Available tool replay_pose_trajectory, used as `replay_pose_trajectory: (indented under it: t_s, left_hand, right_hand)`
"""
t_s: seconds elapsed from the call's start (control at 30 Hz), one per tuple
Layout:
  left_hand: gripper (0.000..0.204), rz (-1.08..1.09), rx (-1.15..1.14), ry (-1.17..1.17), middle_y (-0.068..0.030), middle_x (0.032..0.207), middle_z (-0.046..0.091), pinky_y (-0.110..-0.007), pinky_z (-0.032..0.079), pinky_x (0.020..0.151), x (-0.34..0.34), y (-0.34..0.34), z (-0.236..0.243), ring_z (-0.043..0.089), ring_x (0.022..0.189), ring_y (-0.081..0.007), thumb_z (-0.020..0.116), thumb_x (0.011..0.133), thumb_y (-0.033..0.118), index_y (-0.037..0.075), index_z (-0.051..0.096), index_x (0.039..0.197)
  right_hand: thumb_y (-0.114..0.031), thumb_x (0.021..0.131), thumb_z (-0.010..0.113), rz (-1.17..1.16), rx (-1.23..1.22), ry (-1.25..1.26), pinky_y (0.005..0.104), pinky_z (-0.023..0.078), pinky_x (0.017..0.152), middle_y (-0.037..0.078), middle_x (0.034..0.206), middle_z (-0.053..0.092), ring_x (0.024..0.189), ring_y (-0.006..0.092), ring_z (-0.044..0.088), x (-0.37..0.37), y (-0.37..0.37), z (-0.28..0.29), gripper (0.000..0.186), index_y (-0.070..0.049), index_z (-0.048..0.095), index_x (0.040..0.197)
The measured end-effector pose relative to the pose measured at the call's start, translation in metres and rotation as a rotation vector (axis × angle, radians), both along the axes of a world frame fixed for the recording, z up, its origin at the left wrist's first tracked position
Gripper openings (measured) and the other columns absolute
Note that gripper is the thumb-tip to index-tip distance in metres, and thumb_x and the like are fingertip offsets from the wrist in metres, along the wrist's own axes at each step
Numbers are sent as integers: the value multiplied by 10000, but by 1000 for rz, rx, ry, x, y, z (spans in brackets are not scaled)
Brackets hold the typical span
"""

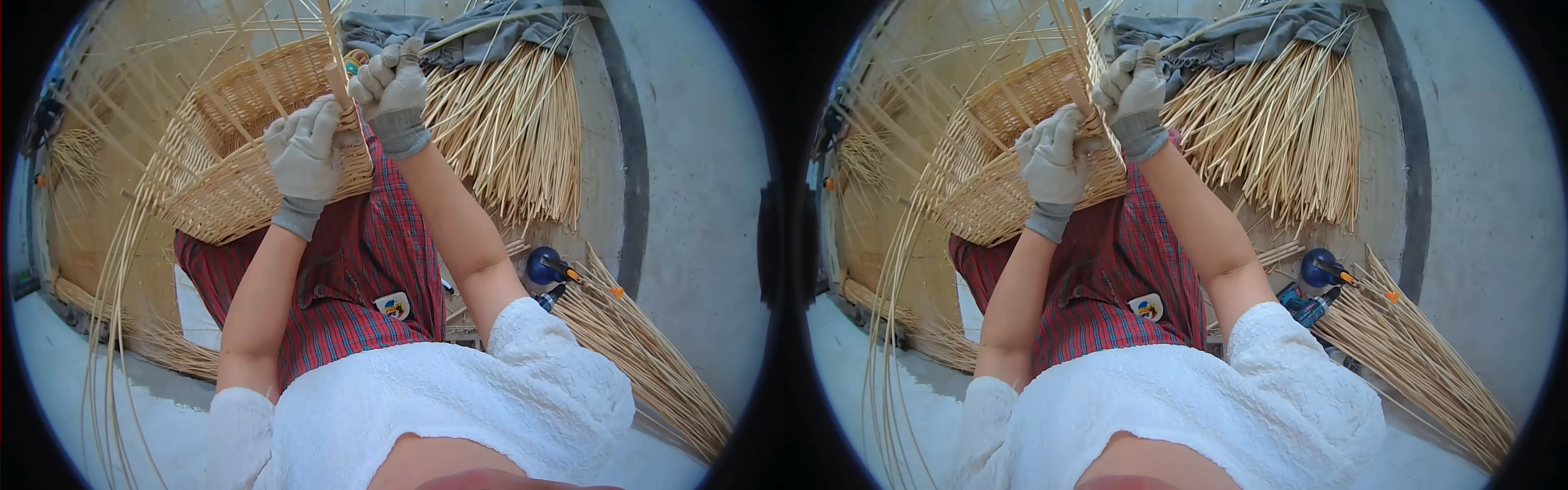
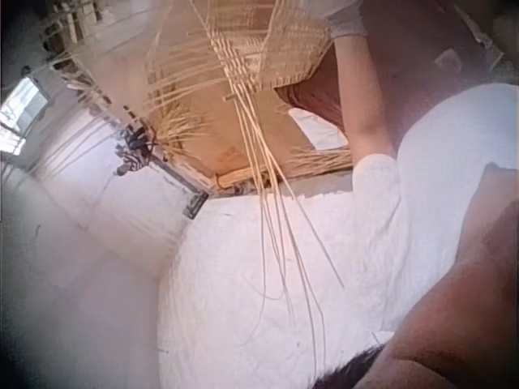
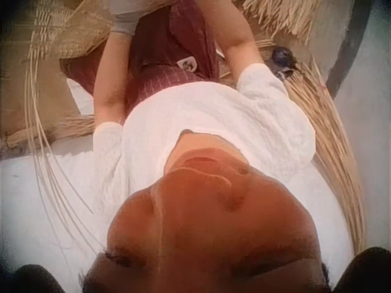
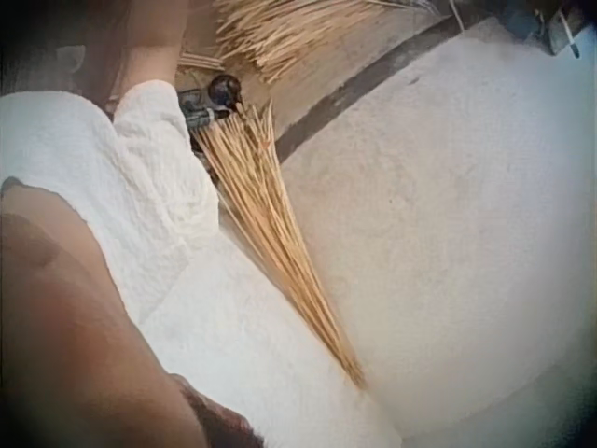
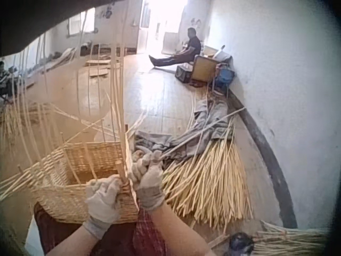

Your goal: The person weaves a rectangular basket using thin bamboo strips. They interlace the strips through the vertical frame, occasionally using a hammer to tighten the weave and a measuring tape to check dimensions.

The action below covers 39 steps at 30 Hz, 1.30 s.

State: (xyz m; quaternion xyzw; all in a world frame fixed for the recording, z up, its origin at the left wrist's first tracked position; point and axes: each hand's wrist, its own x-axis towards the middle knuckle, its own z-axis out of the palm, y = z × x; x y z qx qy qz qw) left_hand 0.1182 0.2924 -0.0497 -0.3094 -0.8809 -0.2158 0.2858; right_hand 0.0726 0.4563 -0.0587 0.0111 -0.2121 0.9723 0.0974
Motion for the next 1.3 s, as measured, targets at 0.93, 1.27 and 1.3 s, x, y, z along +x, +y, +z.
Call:
replay_pose_trajectory:
  t_s: [0.93,1.27,1.3]
  left_hand:
    - [683,108,57,-20,-72,1157,638,-444,407,1040,12,12,20,616,1068,-226,639,930,386,84,435,1508]
    - [345,-247,1322,-787,-45,752,637,-348,600,777,-8,-82,32,669,720,-192,583,1031,367,34,599,1117]
    - [345,-177,1185,-750,-40,769,645,-330,590,741,-10,-76,49,660,727,-176,585,1030,372,41,598,1122]
  right_hand:
    - [-154,858,695,-19,1373,415,367,504,960,143,1025,726,993,238,674,97,-59,91,303,-58,693,1146]
    - [-436,713,878,-110,1867,90,389,485,845,159,937,613,919,313,609,18,1,43,512,-51,621,929]
    - [-426,726,869,-154,1886,36,401,484,847,160,942,612,920,320,606,24,-2,43,499,-49,619,938]
